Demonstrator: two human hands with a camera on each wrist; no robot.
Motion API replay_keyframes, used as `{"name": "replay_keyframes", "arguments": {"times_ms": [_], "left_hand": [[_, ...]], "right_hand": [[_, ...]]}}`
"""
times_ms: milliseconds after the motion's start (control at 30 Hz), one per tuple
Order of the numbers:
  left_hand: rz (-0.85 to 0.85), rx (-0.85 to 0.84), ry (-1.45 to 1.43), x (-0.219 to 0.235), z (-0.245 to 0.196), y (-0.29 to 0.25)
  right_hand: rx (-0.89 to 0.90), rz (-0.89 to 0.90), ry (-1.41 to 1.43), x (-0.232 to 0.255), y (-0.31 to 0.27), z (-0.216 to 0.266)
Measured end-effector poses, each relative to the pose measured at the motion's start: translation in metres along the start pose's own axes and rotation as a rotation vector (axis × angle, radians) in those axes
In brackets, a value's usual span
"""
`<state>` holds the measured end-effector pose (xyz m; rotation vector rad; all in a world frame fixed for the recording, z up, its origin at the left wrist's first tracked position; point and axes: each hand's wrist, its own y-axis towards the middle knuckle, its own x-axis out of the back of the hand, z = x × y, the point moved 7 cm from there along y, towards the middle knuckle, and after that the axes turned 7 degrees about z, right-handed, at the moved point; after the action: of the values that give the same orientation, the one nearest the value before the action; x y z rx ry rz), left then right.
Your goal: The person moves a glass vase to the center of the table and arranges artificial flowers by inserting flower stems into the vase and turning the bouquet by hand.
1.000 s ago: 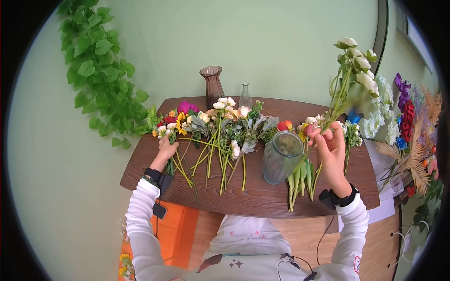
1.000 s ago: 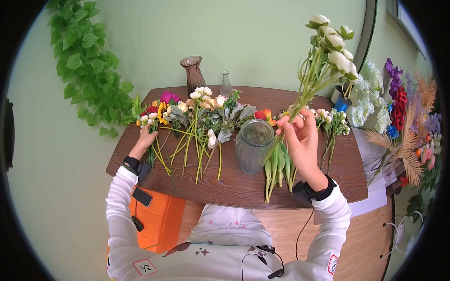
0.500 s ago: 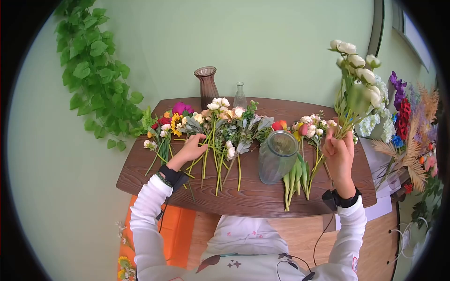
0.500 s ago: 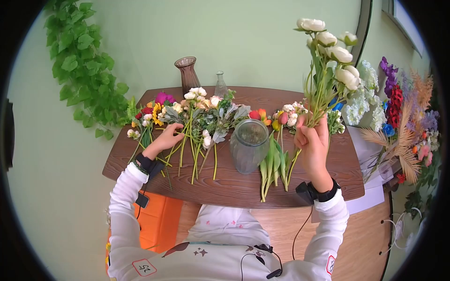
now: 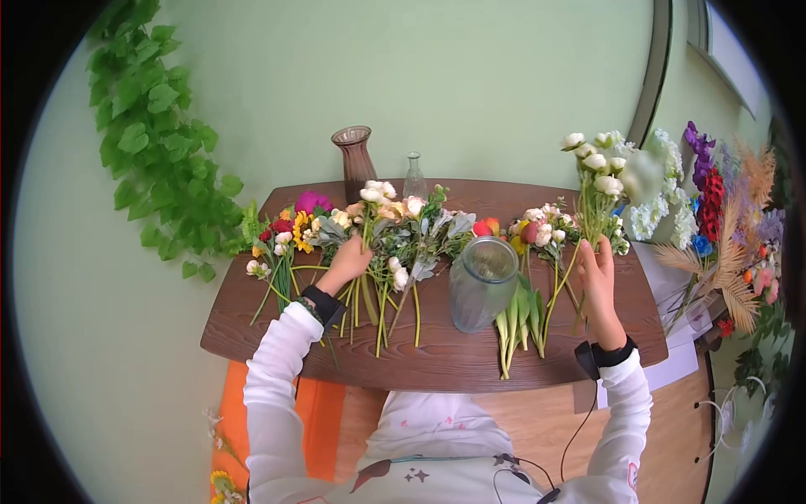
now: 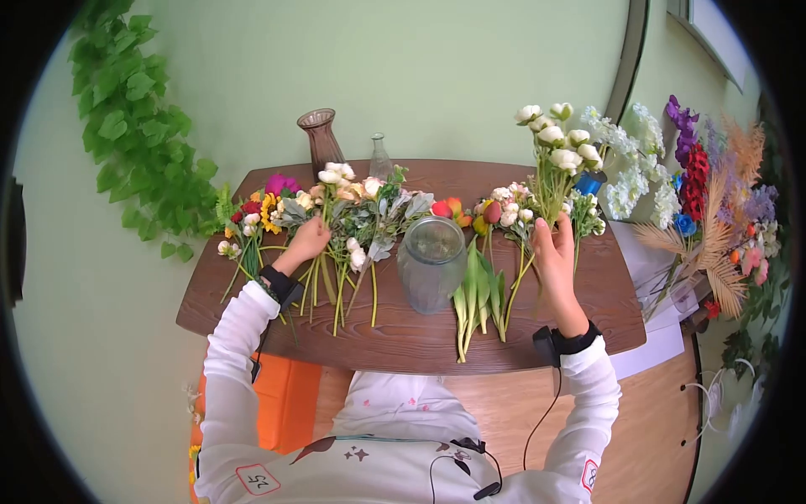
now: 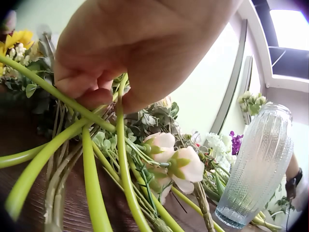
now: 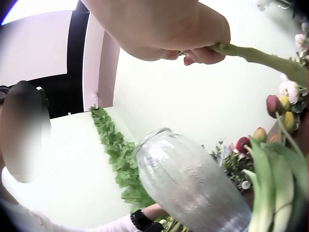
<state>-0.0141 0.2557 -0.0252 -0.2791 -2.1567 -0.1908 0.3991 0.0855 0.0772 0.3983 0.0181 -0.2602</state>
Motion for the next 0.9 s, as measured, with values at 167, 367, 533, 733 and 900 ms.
{"name": "replay_keyframes", "arguments": {"times_ms": [167, 367, 533, 733, 900], "left_hand": [[-0.105, -0.087, -0.138, 0.015, -0.004, -0.007], [-0.17, -0.112, -0.213, 0.034, -0.008, -0.016], [-0.229, -0.193, -0.308, 0.04, -0.008, -0.017], [-0.222, -0.187, -0.35, 0.039, 0.0, -0.008], [-0.227, -0.112, -0.27, 0.036, 0.006, -0.008]], "right_hand": [[-0.007, -0.109, -0.311, 0.043, 0.012, -0.038], [-0.095, -0.179, -0.599, 0.093, 0.024, -0.089], [-0.062, -0.277, -0.688, 0.129, 0.032, -0.107], [-0.141, -0.374, -0.71, 0.169, 0.027, -0.113], [-0.136, -0.481, -0.823, 0.206, 0.018, -0.113]]}}
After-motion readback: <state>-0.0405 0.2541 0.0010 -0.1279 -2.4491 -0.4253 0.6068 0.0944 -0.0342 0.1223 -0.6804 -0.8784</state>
